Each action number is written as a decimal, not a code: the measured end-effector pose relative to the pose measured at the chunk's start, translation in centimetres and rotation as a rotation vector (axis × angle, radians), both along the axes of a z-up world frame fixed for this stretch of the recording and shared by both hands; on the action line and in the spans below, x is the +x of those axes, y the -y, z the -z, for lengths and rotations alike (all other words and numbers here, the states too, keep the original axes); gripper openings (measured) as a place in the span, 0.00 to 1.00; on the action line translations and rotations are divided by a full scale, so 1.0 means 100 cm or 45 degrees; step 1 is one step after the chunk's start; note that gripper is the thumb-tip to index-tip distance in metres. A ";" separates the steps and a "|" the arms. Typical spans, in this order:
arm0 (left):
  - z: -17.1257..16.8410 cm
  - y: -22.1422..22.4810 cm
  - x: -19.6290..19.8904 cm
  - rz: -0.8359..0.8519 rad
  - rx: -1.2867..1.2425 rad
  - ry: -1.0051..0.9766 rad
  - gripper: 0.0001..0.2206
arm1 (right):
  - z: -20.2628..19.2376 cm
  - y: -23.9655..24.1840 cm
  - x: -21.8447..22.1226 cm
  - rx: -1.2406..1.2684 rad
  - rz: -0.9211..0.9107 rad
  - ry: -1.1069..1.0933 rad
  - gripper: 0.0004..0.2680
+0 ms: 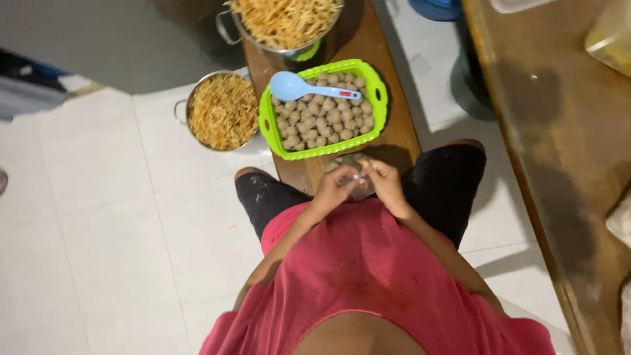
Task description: The person is portioning out yellow food paste into small plastic bags using a spoon and then sealing the bags.
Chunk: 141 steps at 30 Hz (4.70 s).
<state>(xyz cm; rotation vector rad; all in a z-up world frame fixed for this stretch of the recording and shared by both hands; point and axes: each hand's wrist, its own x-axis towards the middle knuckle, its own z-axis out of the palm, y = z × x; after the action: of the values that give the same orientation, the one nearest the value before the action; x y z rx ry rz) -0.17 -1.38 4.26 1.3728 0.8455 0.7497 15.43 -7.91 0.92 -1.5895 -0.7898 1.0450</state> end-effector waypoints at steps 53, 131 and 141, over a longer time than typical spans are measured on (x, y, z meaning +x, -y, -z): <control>0.001 -0.023 -0.061 0.158 0.696 -0.673 0.29 | -0.037 0.024 0.027 0.276 -0.349 0.734 0.34; 0.057 0.001 -0.035 0.195 -0.215 -0.118 0.21 | 0.074 0.030 -0.006 -0.134 -0.132 -0.777 0.12; 0.085 -0.004 -0.030 0.138 -0.238 -0.105 0.05 | 0.063 0.020 -0.005 -0.128 -0.088 -0.764 0.09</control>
<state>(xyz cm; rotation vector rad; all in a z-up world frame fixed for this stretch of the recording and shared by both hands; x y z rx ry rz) -3.17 -0.99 -4.27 1.2780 0.8757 0.5203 14.95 -9.88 -5.39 -1.2278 -0.3856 1.5305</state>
